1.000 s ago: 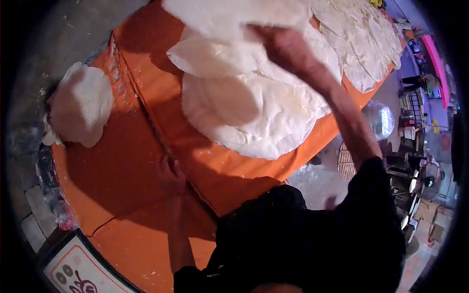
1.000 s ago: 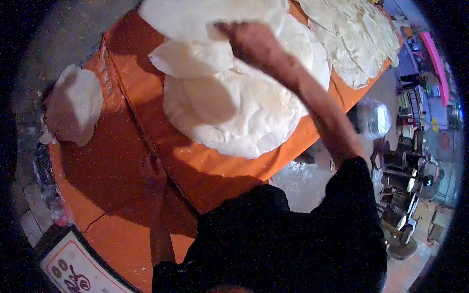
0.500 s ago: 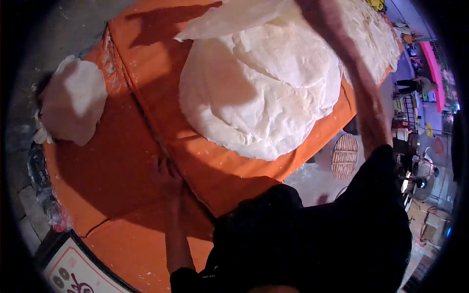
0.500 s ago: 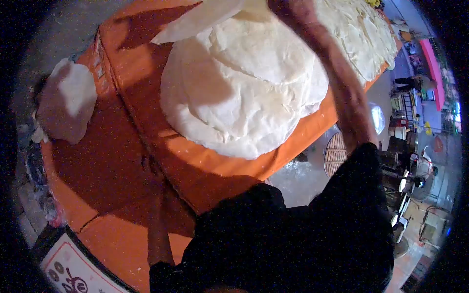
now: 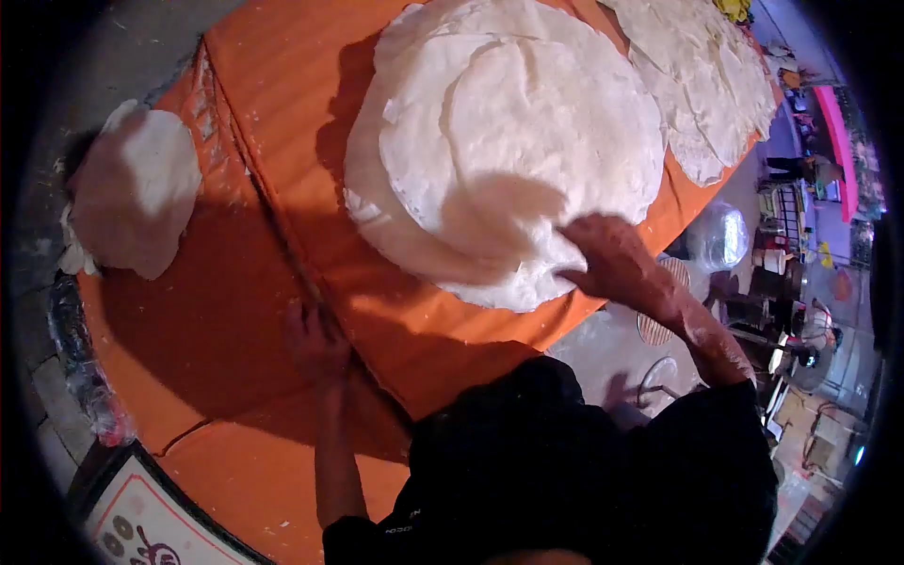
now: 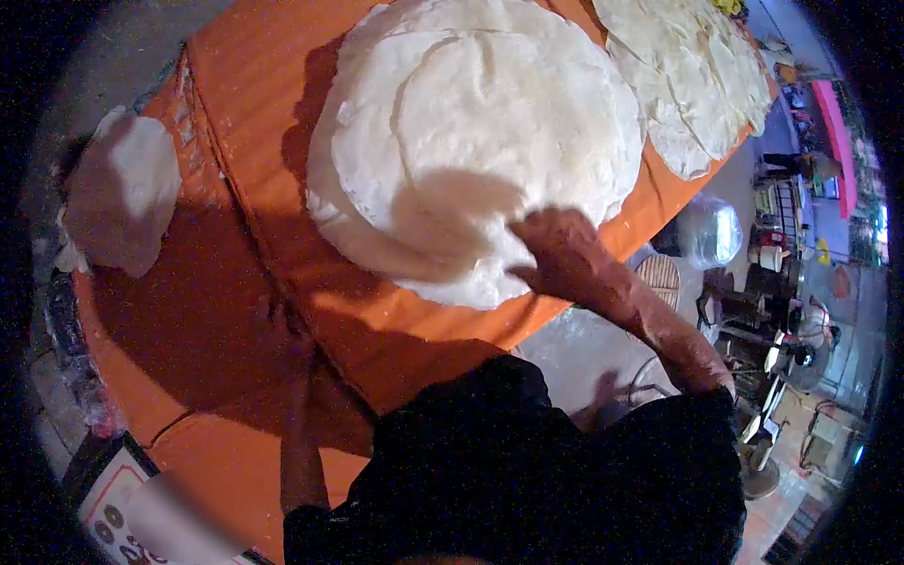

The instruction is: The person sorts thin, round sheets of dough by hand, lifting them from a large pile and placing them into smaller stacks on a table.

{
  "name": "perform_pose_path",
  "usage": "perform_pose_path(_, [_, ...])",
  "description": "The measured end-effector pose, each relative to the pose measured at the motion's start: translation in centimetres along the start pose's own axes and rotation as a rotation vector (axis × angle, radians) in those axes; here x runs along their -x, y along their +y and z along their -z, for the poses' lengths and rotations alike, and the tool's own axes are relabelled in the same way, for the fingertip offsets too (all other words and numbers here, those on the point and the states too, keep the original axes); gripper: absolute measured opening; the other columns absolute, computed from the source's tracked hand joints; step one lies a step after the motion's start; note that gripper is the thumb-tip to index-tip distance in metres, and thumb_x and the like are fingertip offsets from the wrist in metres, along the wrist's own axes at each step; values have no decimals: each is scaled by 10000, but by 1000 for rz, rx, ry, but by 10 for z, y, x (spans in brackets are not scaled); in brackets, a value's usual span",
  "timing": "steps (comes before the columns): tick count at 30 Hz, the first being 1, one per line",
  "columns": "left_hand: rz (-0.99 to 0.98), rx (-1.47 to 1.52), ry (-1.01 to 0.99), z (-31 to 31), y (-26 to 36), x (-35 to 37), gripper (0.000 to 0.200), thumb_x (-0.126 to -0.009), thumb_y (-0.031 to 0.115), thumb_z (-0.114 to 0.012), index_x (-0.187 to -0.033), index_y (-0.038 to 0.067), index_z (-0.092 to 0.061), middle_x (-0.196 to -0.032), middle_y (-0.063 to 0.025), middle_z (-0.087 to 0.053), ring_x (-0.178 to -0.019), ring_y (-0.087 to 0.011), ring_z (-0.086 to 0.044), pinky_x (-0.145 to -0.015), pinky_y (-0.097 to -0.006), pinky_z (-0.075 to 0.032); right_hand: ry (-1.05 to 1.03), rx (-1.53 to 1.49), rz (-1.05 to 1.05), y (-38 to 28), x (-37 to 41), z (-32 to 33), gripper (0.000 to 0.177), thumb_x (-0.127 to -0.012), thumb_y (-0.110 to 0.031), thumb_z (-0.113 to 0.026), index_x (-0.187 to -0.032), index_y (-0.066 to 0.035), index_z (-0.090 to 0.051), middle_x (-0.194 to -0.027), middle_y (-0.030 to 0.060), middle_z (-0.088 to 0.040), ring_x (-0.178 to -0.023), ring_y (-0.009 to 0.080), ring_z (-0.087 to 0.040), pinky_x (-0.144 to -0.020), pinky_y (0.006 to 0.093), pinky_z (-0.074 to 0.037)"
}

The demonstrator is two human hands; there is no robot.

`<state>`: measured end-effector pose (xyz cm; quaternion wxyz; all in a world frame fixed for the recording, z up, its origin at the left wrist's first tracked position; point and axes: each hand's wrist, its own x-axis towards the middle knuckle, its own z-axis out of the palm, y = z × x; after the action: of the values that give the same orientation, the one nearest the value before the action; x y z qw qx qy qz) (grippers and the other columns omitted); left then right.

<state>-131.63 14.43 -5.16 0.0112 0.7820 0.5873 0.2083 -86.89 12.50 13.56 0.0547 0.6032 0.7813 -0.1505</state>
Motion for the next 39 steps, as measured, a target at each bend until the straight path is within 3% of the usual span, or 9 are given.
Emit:
perform_pose_path(3, [18,130,-94,20,9,-3,257,-875,127,-619,-1100,4,-630,-1230,-225,-577,-1161,-401,-547,-970,-483,-462,465,58,-6,9,-56,24,803,-702,-378,-818,-1354,-46,-487,-1241,267,-565,-1179,431,-527,-970,483,-464])
perform_pose_path(5, [14,205,-112,28,11,-14,265,-871,122,-621,-1107,3,-628,-1218,-223,-583,-1149,-399,-553,-961,-478,-466,499,284,-185,20,-102,16,874,-724,-440,-790,-1429,-91,-408,-1328,278,-497,-1245,470,-450,-1001,518,-435])
perform_pose_path(6, [18,221,-97,32,8,-24,269,-869,120,-622,-1111,3,-627,-1212,-222,-586,-1142,-398,-555,-956,-476,-468,369,160,-241,41,-118,-14,941,-698,-602,-749,-1441,-140,-401,-1371,286,-434,-1249,491,-421,-960,576,-437])
perform_pose_path(9, [58,180,32,33,-29,-71,282,-863,113,-626,-1122,2,-625,-1195,-220,-594,-1124,-396,-564,-943,-468,-474,167,288,-376,17,-138,-32,985,-702,-565,-765,-1480,-158,-318,-1417,274,-355,-1295,468,-370,-947,602,-434])
perform_pose_path(14, [155,-95,189,23,-123,-168,305,-852,101,-632,-1141,1,-622,-1166,-216,-608,-1092,-391,-578,-920,-456,-485,234,158,-275,29,-139,-32,960,-718,-479,-782,-1478,-154,-293,-1413,276,-354,-1302,459,-358,-916,617,-431])
perform_pose_path(23, [127,-201,24,-3,-190,-249,351,-834,81,-642,-1174,-1,-615,-1113,-208,-633,-1036,-382,-603,-879,-434,-503,207,211,-336,25,-144,-35,1016,-655,-519,-804,-1469,-138,-329,-1414,266,-355,-1297,449,-356,-918,596,-423])
perform_pose_path(32, [-46,484,211,149,51,-322,399,-816,60,-653,-1208,-3,-608,-1061,-201,-658,-980,-373,-629,-839,-412,-522,355,83,-344,34,-125,-44,957,-645,-593,-761,-1430,-164,-423,-1373,254,-386,-1284,439,-330,-886,682,-353])
perform_pose_path(35, [-160,424,265,219,121,-348,416,-810,53,-657,-1219,-4,-606,-1044,-198,-666,-961,-370,-637,-825,-405,-528,476,95,-335,43,-127,-62,942,-647,-612,-743,-1427,-189,-427,-1369,279,-382,-1285,451,-319,-876,689,-346])
perform_pose_path(39, [-540,-58,396,245,161,-369,550,-801,158,-733,-1274,-43,-536,-1158,-195,-628,-1044,-303,-629,-903,-382,-511,602,-33,-129,52,-90,-55,653,-769,-502,-668,-1240,-56,-591,-1315,265,-460,-1267,424,-373,-939,593,-362])
